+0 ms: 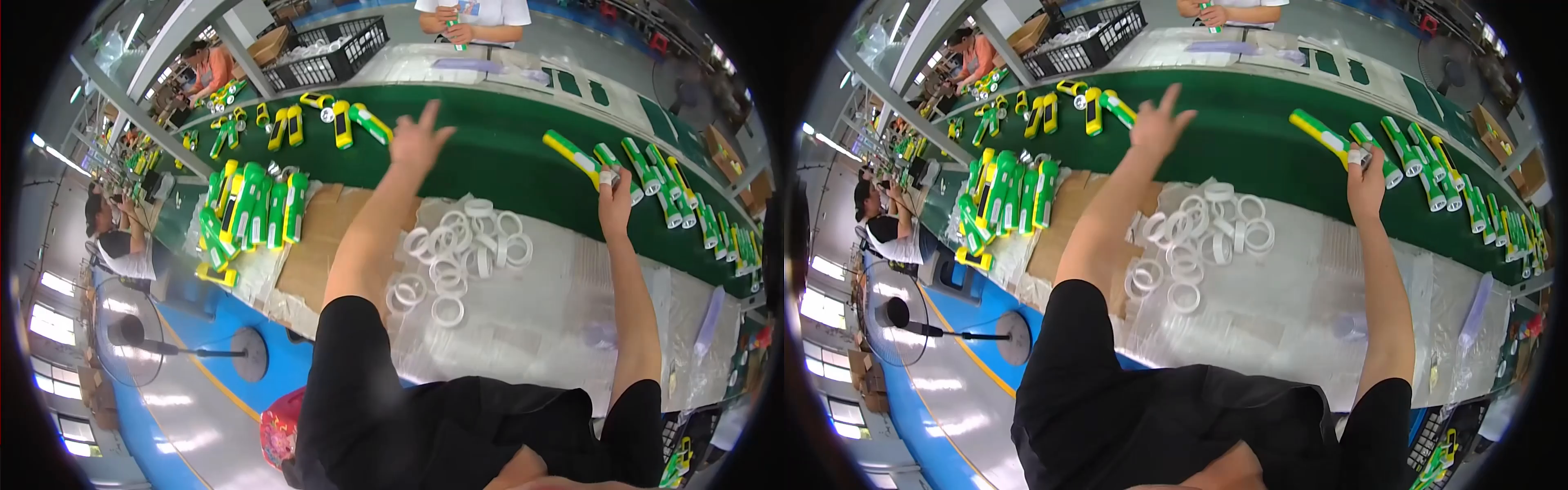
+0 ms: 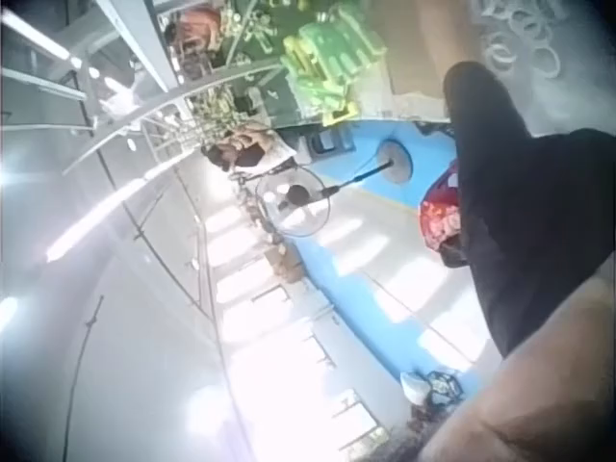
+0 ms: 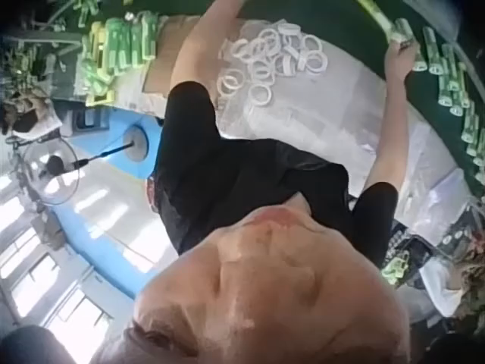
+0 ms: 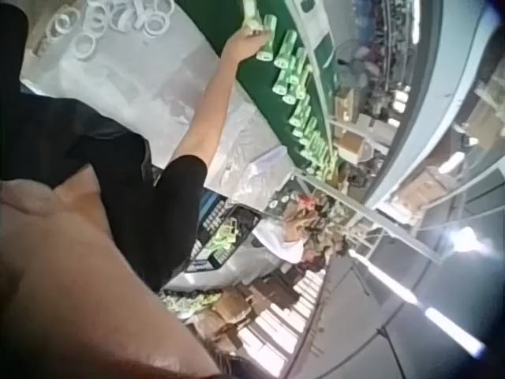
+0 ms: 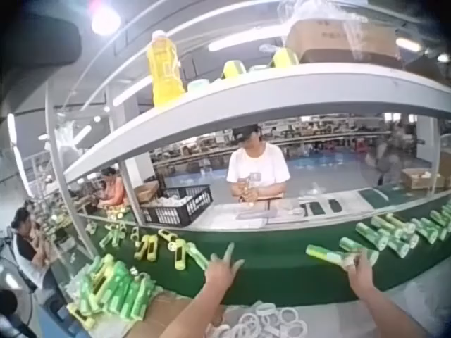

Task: Assembling plastic rings and lens caps onto flashlight bodies on a factory production line.

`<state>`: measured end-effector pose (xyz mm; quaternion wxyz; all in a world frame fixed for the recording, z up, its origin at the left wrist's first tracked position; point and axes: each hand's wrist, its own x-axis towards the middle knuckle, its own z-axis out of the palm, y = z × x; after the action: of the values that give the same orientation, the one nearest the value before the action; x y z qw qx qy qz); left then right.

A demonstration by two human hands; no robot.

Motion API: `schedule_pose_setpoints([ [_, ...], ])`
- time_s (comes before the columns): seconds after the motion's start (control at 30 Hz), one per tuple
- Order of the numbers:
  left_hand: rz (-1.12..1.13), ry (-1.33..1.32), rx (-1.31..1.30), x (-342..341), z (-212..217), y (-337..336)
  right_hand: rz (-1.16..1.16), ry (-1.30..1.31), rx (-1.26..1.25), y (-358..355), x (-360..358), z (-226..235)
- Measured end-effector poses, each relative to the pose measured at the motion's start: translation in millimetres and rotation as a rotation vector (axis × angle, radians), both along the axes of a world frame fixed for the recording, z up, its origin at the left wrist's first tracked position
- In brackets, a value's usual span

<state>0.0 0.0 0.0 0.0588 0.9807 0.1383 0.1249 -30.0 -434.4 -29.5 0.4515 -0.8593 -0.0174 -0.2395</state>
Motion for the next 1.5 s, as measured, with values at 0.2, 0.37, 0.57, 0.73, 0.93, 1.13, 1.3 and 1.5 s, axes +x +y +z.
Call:
schedule_pose_setpoints([
  [0.2, 0.199, 0.072, -0.085, 59, -42, 88, -0.252, 0.164, -0.328, 6, 29, 0],
  [0.37, -0.064, -0.347, -0.392, 27, -47, 63, -0.213, -0.184, -0.671, 5, 5, -3],
  [0.57, -0.615, -0.197, -1.385, -147, 35, -111, 0.491, 0.379, 0.464, 56, -80, 38],
  [0.73, -1.052, -0.075, -1.241, -272, 13, -181, 0.603, 0.547, 1.248, 67, -172, 65],
  [0.93, -0.894, 0.049, -1.25, -276, 5, -209, 0.67, 0.507, 1.153, 9, -279, 58],
  [1.13, -1.258, 0.549, -1.369, -258, 35, -262, 1.03, 0.758, 0.874, -4, -335, 68],
  [1.3, -1.17, 0.655, -1.308, -290, 40, -251, 0.891, 0.803, 0.712, -8, -352, 61],
  [1.5, -1.245, -0.173, -1.23, -323, 36, -260, 0.636, 0.57, 0.822, 16, -347, 54],
])
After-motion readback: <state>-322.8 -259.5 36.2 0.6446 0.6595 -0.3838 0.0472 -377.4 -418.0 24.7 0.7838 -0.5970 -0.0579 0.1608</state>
